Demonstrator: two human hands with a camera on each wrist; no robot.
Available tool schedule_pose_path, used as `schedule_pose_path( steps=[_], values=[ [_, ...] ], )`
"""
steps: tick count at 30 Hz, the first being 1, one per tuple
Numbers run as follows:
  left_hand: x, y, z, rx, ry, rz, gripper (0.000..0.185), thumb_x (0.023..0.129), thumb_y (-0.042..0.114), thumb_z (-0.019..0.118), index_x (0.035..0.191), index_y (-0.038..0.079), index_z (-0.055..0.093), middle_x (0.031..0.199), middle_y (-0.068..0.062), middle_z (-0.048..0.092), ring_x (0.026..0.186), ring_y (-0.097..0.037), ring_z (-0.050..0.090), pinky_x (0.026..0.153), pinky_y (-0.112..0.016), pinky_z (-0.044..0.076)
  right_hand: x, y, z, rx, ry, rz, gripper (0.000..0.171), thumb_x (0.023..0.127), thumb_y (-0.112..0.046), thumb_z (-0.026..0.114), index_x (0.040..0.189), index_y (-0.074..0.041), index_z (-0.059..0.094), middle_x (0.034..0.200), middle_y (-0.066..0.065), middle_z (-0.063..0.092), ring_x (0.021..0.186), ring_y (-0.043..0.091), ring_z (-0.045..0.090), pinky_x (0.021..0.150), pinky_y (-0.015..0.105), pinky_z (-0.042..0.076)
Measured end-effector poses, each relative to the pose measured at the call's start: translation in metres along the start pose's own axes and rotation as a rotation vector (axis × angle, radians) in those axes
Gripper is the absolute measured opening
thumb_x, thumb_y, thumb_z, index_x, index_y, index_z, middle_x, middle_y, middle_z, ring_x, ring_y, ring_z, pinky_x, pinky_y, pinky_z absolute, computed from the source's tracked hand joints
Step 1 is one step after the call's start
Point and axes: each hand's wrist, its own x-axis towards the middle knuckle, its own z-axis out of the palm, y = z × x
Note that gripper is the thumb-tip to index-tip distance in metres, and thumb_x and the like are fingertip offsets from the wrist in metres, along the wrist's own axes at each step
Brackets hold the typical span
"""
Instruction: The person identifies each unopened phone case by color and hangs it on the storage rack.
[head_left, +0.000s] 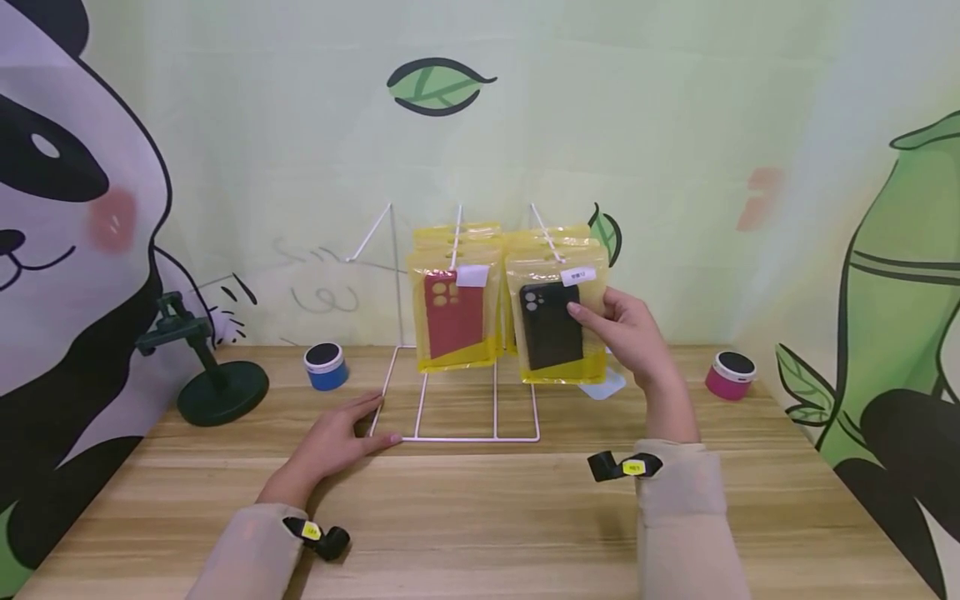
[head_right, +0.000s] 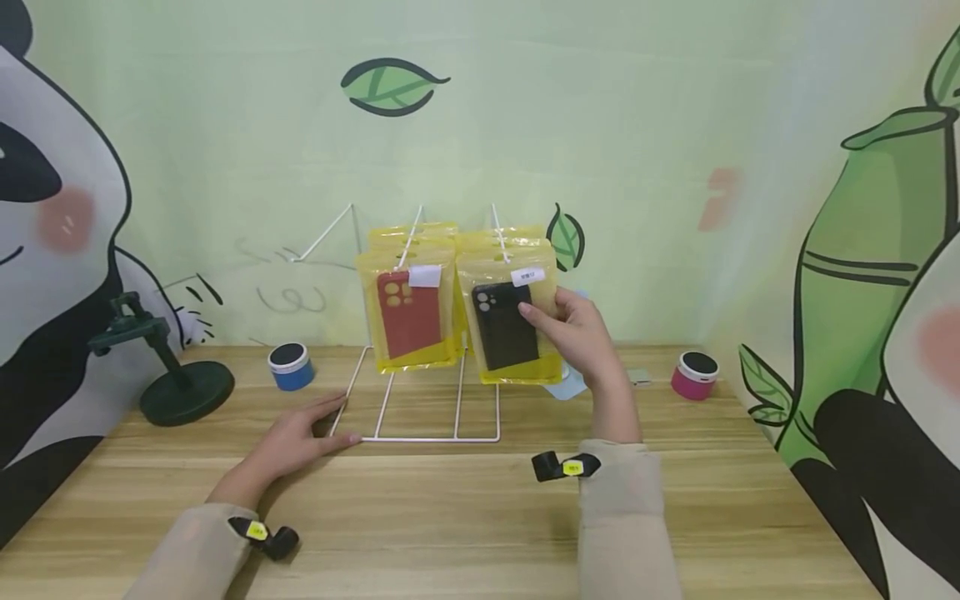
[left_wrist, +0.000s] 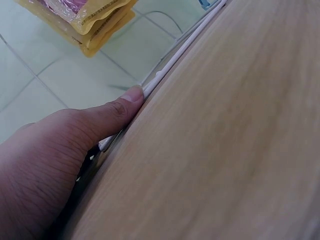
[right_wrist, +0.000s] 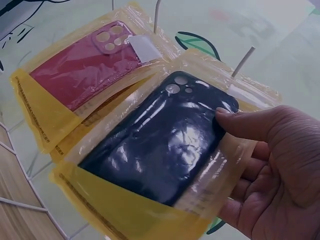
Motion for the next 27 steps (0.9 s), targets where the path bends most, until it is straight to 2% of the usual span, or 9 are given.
schedule_pose_path(
  steps=[3,8,13,16,20,27],
  values=[
    [0.0,-0.001,0.0,0.0,0.002,0.002,0.096,0.08,0.074,0.067,0.15,0.011,0.049,0.156,-0.011,0.044,0.143,-0.035,0.039,0.113,-0.057,0.034,0.001,0.0,0.0,0.001,-0.006,0.004,0.048,0.096,-0.036,0.07,0.129,-0.003,0.062,0.114,0.014,0.073,0.105,0.025,0.07,0.1,0.043,0.049],
    [0.002,-0.002,0.0,-0.004,0.005,0.002,0.096,0.08,0.075,0.066,0.15,0.012,0.049,0.156,-0.01,0.043,0.143,-0.034,0.039,0.114,-0.056,0.034,0.001,0.0,0.0,-0.017,-0.025,0.009,0.048,0.096,-0.037,0.07,0.13,-0.004,0.061,0.116,0.015,0.072,0.105,0.027,0.07,0.095,0.039,0.053],
    [0.002,-0.001,0.0,-0.012,0.017,0.037,0.094,0.081,0.071,0.069,0.148,0.009,0.051,0.155,-0.012,0.045,0.142,-0.035,0.04,0.113,-0.056,0.035,-0.001,0.002,-0.005,-0.066,-0.042,0.0,0.05,0.096,-0.037,0.069,0.134,-0.006,0.06,0.121,0.015,0.071,0.107,0.029,0.069,0.093,0.041,0.054],
    [0.003,0.002,0.003,-0.019,0.019,0.064,0.092,0.081,0.068,0.071,0.147,0.007,0.052,0.154,-0.013,0.046,0.142,-0.036,0.041,0.113,-0.056,0.035,-0.006,0.004,-0.012,-0.124,-0.043,-0.003,0.05,0.096,-0.038,0.069,0.135,-0.008,0.06,0.123,0.013,0.07,0.109,0.028,0.067,0.093,0.041,0.055],
    [0.005,0.004,0.007,-0.028,0.011,0.063,0.091,0.082,0.067,0.071,0.148,0.007,0.051,0.154,-0.013,0.045,0.142,-0.036,0.04,0.114,-0.056,0.034,-0.014,0.006,-0.024,-0.206,-0.048,0.001,0.043,0.097,-0.036,0.068,0.127,-0.005,0.062,0.12,0.014,0.069,0.109,0.029,0.067,0.091,0.04,0.057],
    [0.007,0.003,0.011,-0.025,0.002,0.043,0.091,0.081,0.068,0.071,0.148,0.01,0.051,0.154,-0.012,0.045,0.143,-0.034,0.039,0.115,-0.055,0.033,-0.031,0.013,-0.038,-0.467,-0.073,0.004,0.039,0.098,-0.039,0.065,0.119,-0.006,0.064,0.113,0.011,0.07,0.104,0.027,0.065,0.089,0.045,0.054]
  ],
)
